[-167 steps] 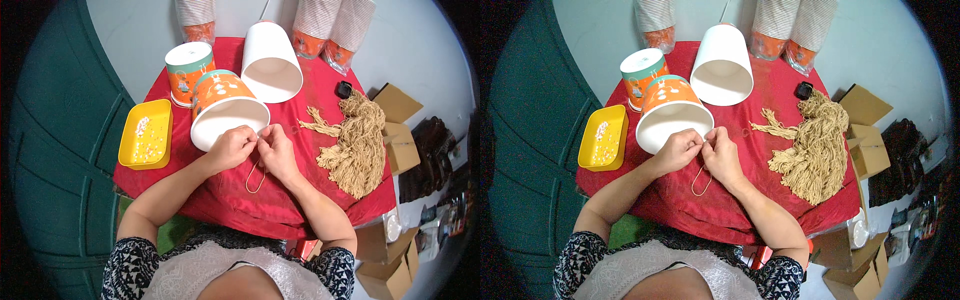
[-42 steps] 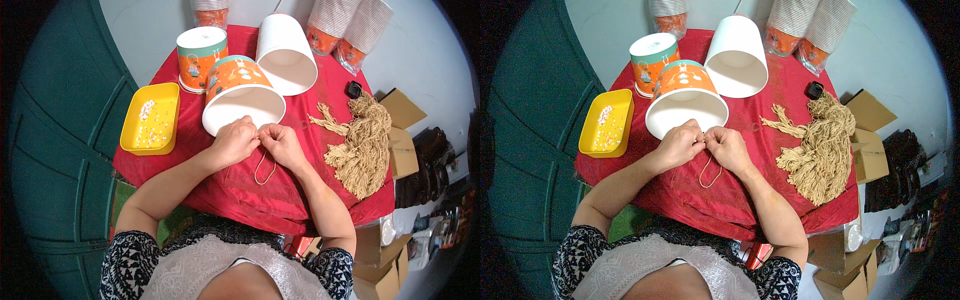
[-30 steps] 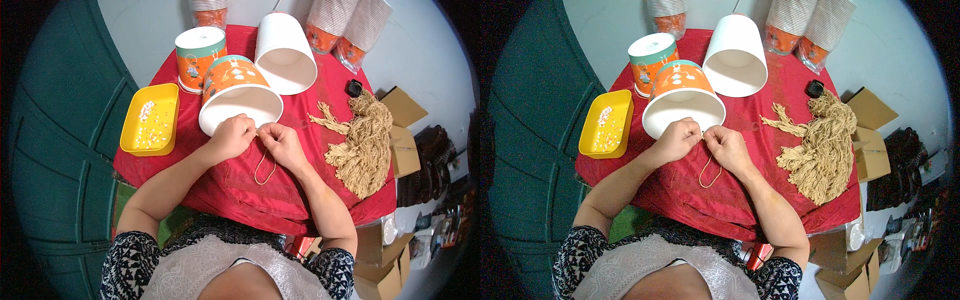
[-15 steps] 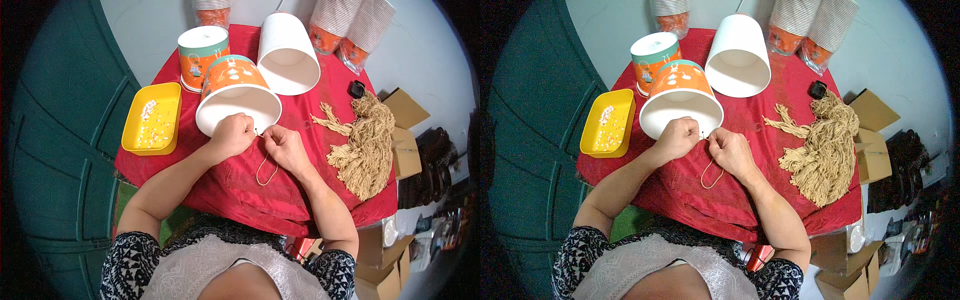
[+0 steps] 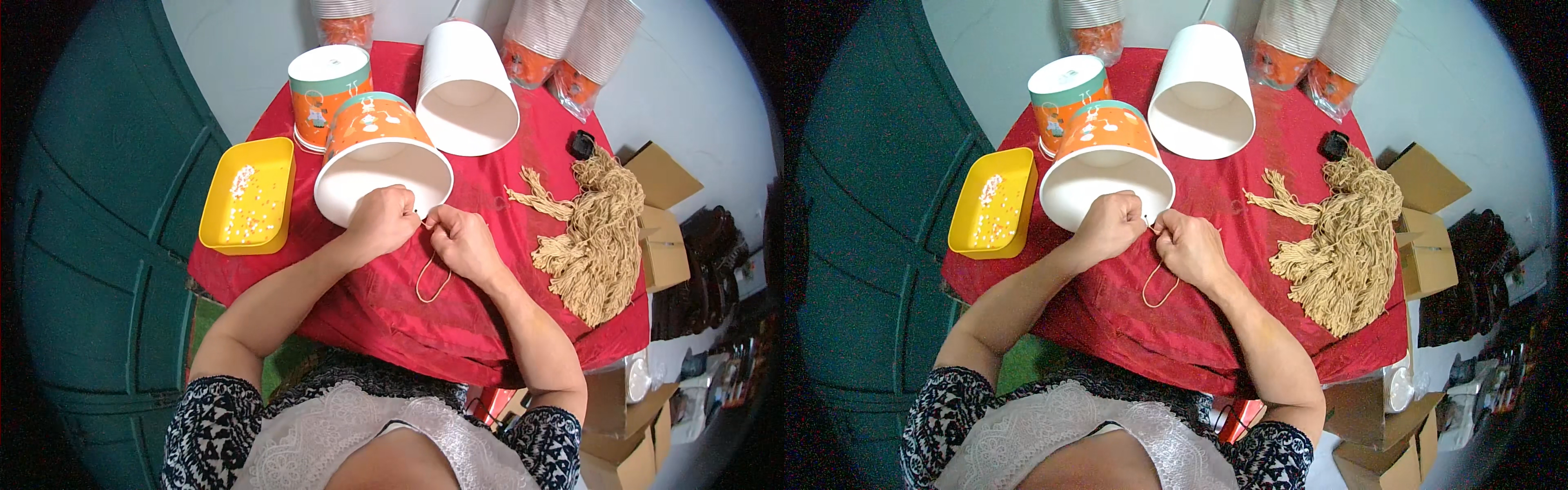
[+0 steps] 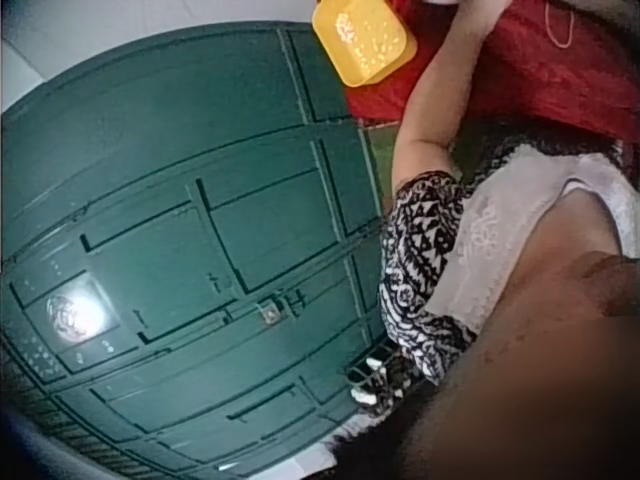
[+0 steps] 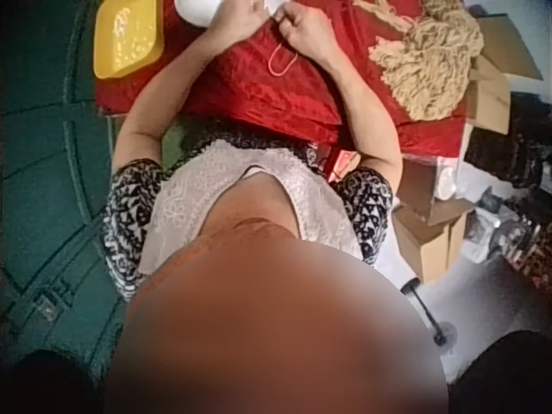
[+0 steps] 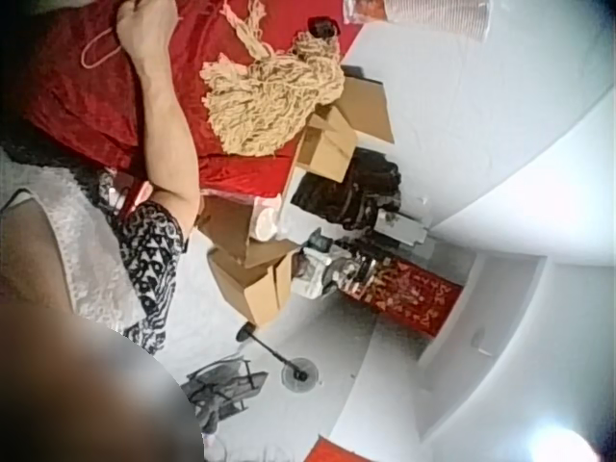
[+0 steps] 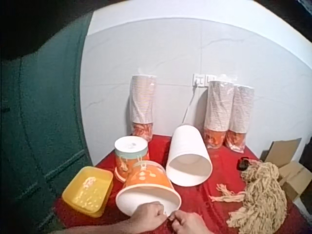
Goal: Attaching string handles to decorative paper buckets.
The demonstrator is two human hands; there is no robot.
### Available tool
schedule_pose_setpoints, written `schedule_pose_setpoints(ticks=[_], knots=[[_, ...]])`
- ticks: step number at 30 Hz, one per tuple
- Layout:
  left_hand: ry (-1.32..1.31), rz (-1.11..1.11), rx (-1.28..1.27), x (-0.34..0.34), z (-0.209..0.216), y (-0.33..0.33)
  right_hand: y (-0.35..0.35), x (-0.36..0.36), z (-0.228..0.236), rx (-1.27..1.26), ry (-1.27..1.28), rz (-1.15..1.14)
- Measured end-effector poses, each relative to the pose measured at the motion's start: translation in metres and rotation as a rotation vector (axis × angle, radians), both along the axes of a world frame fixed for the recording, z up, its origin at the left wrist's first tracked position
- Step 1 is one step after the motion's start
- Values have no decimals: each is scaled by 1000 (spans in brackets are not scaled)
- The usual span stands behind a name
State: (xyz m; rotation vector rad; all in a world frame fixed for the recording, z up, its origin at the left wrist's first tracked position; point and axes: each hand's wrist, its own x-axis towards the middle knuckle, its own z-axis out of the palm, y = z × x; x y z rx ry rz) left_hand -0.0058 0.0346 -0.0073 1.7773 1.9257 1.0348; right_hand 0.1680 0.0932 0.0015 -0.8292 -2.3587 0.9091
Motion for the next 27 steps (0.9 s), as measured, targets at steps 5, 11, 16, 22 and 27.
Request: schedule_pose_setpoints(ticks=[5,11,16,22,27], knots=[[-36,-69,79,-10,-7,-3,-1,0,0,-164,109,-86],[-59,-143,71,-13,-3,-9,1,1,4,-189,129,-101],[-54,-168,64,-14,-1,-10,3,0,1,-187,107,-107],[60,-177,111,-5,1,-12,2,0,3,-181,80,-101],[141,-138,75,0,1,-11,1,1,2,-190,72,-89]])
